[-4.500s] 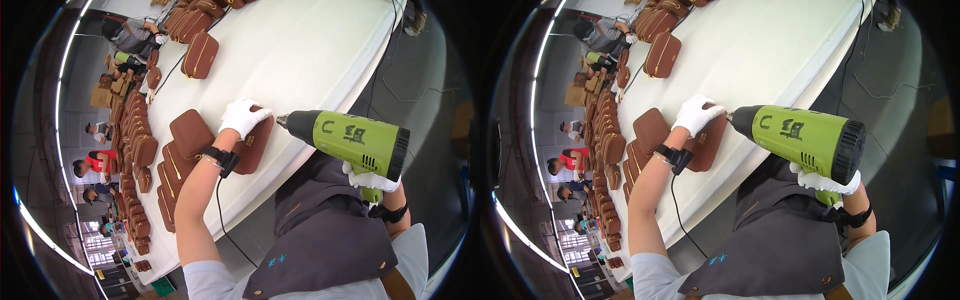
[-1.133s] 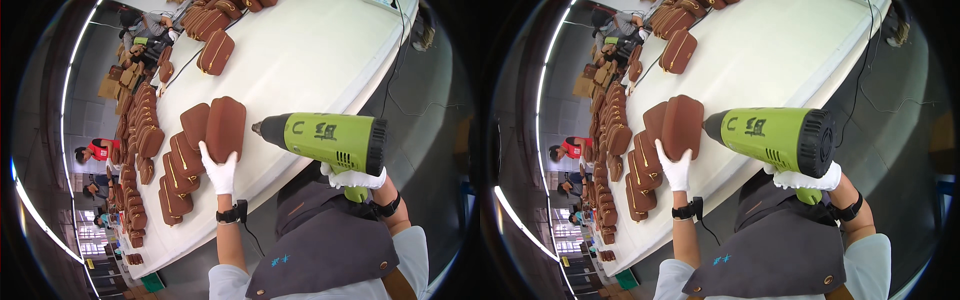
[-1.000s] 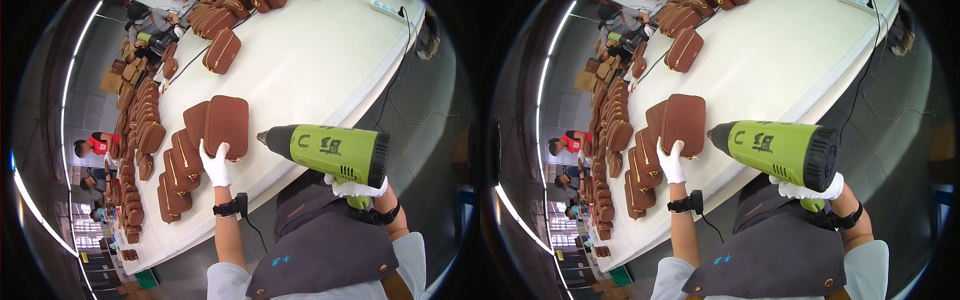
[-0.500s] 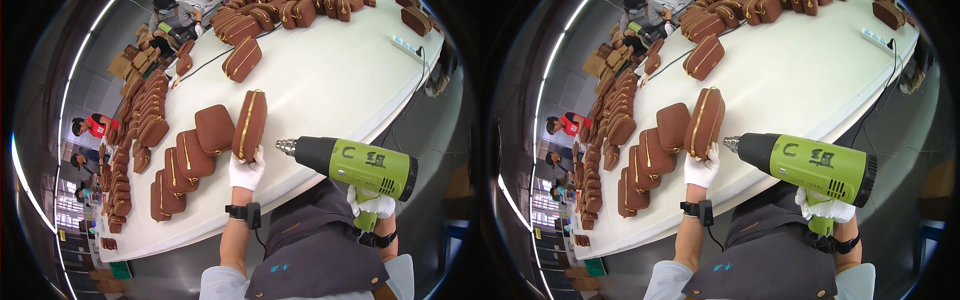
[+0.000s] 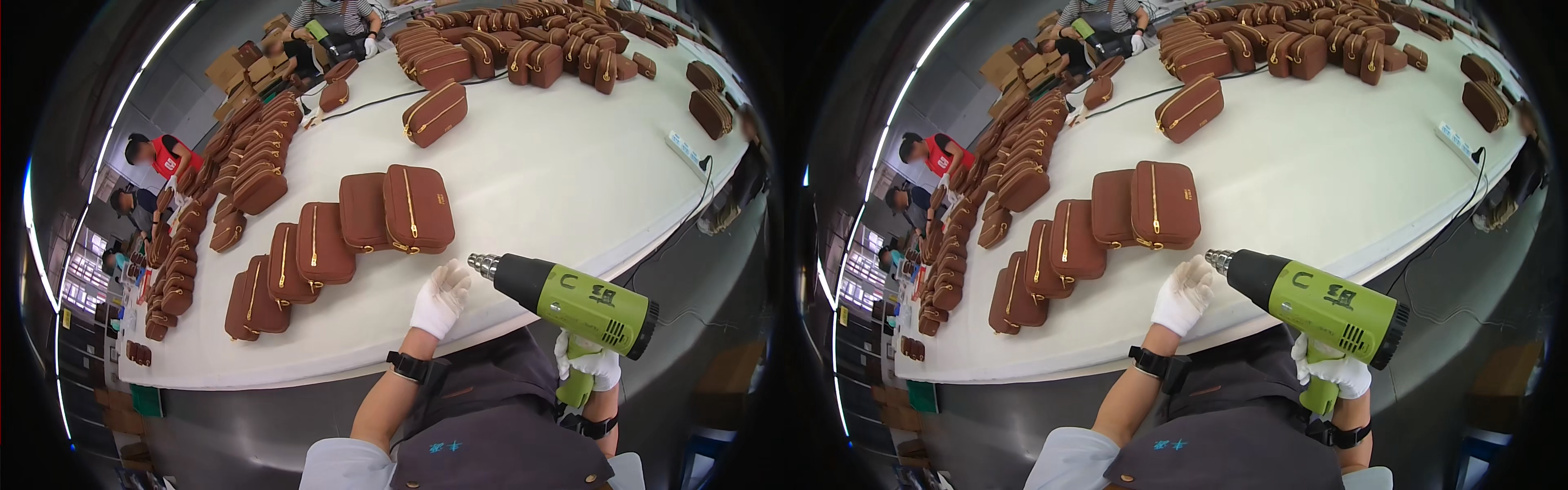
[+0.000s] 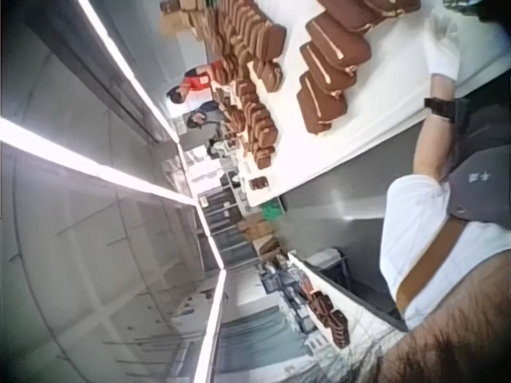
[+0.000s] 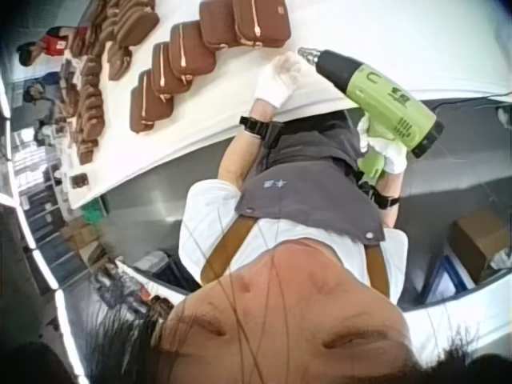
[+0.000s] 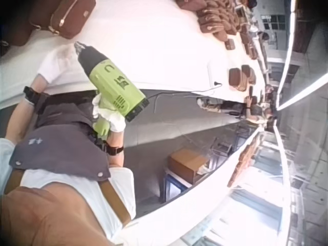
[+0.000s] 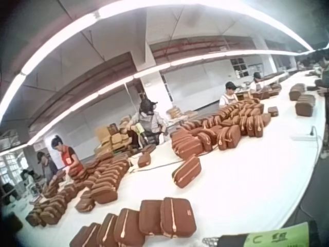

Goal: The person uses a green heat gun to apply heat to the edges and seams of brown zippered pouches on a white table. They hold each pouch with a gloved hand, rotate it to treat different sides, and place it back on the table after heating.

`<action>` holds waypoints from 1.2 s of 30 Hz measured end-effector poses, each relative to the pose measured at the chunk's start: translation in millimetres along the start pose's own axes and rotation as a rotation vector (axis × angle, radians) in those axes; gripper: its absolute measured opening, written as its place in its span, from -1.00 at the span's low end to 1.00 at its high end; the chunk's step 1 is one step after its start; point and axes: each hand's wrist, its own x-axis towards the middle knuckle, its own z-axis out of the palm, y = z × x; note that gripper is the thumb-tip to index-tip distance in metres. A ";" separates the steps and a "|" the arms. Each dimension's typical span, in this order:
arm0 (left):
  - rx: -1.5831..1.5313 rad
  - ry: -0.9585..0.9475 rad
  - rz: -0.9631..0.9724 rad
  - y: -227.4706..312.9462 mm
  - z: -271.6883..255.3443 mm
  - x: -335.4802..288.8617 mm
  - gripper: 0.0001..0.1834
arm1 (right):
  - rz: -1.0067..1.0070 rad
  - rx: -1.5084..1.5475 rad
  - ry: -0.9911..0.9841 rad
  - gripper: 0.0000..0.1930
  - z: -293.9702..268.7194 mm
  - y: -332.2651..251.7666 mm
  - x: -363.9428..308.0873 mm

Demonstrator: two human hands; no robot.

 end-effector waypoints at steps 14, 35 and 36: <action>1.246 -0.264 0.351 91.0 153.7 26.9 -0.39 | -0.313 0.196 0.165 -0.45 -59.0 -15.6 116.2; 2.058 0.237 0.323 145.0 235.9 210.4 -0.35 | -0.305 0.163 0.337 -0.36 -68.4 -10.0 92.0; 2.078 0.171 0.318 136.1 231.7 198.9 -0.35 | -0.311 0.141 0.343 -0.37 -65.8 -12.2 83.9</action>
